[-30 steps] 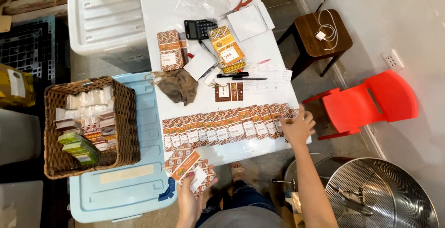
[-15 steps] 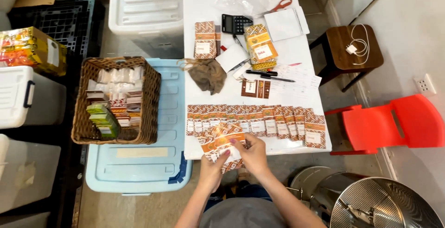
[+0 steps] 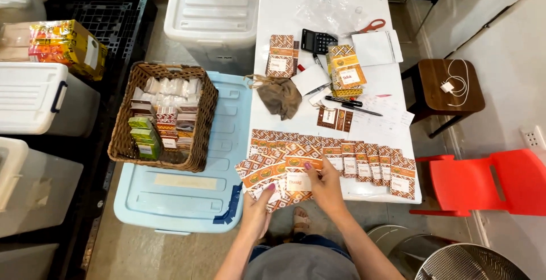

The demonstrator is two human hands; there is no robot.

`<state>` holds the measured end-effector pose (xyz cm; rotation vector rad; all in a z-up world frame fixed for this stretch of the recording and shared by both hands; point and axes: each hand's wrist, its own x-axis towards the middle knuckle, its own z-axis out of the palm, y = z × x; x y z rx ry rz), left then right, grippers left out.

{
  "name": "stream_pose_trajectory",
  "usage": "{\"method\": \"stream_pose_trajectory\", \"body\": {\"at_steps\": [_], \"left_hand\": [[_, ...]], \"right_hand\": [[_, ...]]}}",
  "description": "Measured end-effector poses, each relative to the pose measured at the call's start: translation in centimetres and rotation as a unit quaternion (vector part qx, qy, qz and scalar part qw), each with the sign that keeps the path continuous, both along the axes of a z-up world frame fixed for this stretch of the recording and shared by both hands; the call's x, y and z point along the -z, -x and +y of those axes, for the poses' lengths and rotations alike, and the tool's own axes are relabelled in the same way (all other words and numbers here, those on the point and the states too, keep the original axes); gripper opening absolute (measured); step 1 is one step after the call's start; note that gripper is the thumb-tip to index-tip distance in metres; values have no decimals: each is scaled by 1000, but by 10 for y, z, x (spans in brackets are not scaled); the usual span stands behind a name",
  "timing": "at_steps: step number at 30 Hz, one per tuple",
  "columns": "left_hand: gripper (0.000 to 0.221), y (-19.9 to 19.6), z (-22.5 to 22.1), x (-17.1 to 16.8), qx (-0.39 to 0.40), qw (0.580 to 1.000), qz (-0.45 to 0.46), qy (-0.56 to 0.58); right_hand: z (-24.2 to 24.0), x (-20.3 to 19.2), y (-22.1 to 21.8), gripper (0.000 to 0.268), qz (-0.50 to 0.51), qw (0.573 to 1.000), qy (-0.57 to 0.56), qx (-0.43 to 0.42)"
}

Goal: Organizing coffee packets on a table and recording data on a log sheet

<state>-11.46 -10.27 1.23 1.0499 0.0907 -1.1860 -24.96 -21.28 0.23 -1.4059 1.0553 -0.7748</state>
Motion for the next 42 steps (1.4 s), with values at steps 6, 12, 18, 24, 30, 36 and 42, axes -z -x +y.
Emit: {"method": "stream_pose_trajectory", "body": {"at_steps": [6, 12, 18, 24, 30, 36, 42], "left_hand": [[49, -11, 9, 53, 3, 977, -209, 39], [47, -30, 17, 58, 35, 976, -213, -13], [49, -27, 17, 56, 46, 983, -177, 31], [42, -36, 22, 59, 55, 981, -182, 27], [47, -49, 26, 38, 24, 995, -98, -20], [52, -31, 22, 57, 46, 991, -116, 50], [41, -50, 30, 35, 20, 998, -46, -43]], "right_hand": [[4, -5, -12, 60, 109, 992, -54, 39], [-6, 0, 1, 22, 169, 977, 132, -17], [9, -5, -15, 30, 131, 991, 28, 1], [8, 32, -4, 17, 40, 998, -33, -40], [1, -35, -3, 83, 205, 977, -41, -38], [32, -14, -30, 13, 64, 996, 32, -45], [7, -23, -6, 50, 161, 985, -42, -44]]}}
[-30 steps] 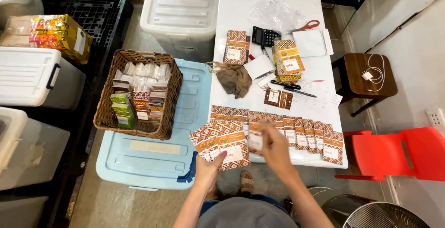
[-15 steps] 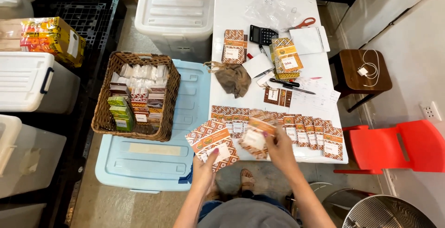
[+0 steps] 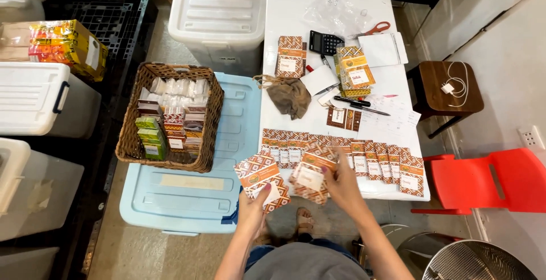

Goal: Organizing coffee packets on a table and recording data on a log sheet

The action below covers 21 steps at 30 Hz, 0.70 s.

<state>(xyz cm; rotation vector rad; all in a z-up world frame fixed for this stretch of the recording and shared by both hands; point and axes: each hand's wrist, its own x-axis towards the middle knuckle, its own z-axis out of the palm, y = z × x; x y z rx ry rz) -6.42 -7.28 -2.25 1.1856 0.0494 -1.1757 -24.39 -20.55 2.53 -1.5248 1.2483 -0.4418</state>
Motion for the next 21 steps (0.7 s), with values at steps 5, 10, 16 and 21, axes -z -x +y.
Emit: {"method": "stream_pose_trajectory", "body": {"at_steps": [5, 10, 16, 21], "left_hand": [[42, 7, 0, 13, 51, 991, -119, -18], [43, 16, -3, 8, 42, 992, -110, 44], [42, 6, 4, 1, 8, 999, -34, 40], [40, -1, 7, 1, -7, 995, -96, 9]], "right_hand": [[14, 15, -10, 45, -10, 995, 58, -79], [26, 27, -23, 10, -80, 994, 72, -10], [10, 36, -3, 42, -83, 992, 8, -95], [-1, 2, 7, 69, 3, 991, 112, -74]]}}
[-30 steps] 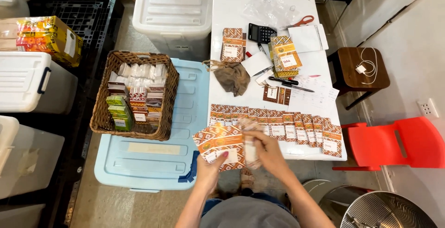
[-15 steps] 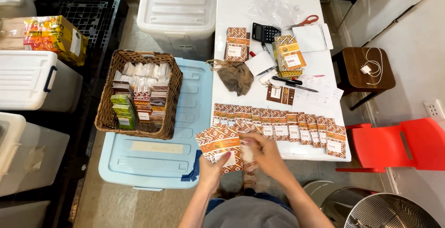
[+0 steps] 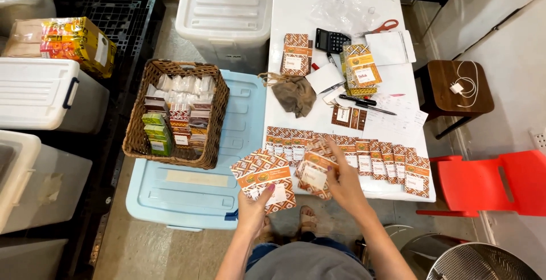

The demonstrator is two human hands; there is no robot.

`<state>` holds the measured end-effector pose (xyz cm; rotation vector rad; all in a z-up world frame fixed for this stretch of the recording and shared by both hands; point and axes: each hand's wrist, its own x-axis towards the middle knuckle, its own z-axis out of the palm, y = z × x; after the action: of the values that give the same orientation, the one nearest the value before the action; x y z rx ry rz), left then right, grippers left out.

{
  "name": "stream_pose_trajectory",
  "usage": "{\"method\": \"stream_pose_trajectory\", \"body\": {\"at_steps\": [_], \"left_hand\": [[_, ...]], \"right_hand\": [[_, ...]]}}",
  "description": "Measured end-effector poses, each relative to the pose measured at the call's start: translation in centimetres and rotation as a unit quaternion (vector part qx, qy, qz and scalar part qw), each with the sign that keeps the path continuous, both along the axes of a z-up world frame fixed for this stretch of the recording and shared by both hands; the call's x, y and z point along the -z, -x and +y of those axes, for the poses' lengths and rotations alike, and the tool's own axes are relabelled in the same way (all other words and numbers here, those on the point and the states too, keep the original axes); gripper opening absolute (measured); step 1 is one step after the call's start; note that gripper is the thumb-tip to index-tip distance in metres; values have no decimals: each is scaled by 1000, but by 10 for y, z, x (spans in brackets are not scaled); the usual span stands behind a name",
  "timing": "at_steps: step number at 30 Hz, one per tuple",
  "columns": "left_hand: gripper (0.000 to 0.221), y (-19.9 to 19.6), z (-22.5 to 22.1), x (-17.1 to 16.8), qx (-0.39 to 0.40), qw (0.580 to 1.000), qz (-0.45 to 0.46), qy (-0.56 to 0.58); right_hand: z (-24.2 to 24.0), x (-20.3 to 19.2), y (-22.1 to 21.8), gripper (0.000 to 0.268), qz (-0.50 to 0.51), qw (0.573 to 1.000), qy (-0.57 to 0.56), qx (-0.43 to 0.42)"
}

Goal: Organizing coffee packets on a table and recording data on a log sheet

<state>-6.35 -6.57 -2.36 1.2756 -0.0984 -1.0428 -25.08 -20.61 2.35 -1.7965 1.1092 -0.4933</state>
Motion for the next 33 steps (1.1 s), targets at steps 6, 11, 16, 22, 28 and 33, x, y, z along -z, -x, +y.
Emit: {"method": "stream_pose_trajectory", "body": {"at_steps": [6, 11, 16, 22, 28, 33], "left_hand": [[41, 14, -7, 1, 45, 998, -33, 43], [44, 3, -4, -16, 14, 999, 23, -28], [38, 4, 0, 0, 25, 999, -33, -13], [36, 20, -7, -3, 68, 991, -118, 19], [38, 6, -2, -10, 24, 1000, 16, 3], [38, 4, 2, 3, 43, 995, -63, -65]], "right_hand": [[30, 9, -32, 12, -96, 994, -40, 23], [5, 19, -10, 24, -83, 989, -116, 43], [1, 2, -8, 75, -11, 1000, -9, 23], [28, 5, -37, 38, -80, 988, -128, 28], [10, 15, -17, 20, -88, 980, -167, 57], [7, 38, -10, 43, -7, 997, -69, 19]]}}
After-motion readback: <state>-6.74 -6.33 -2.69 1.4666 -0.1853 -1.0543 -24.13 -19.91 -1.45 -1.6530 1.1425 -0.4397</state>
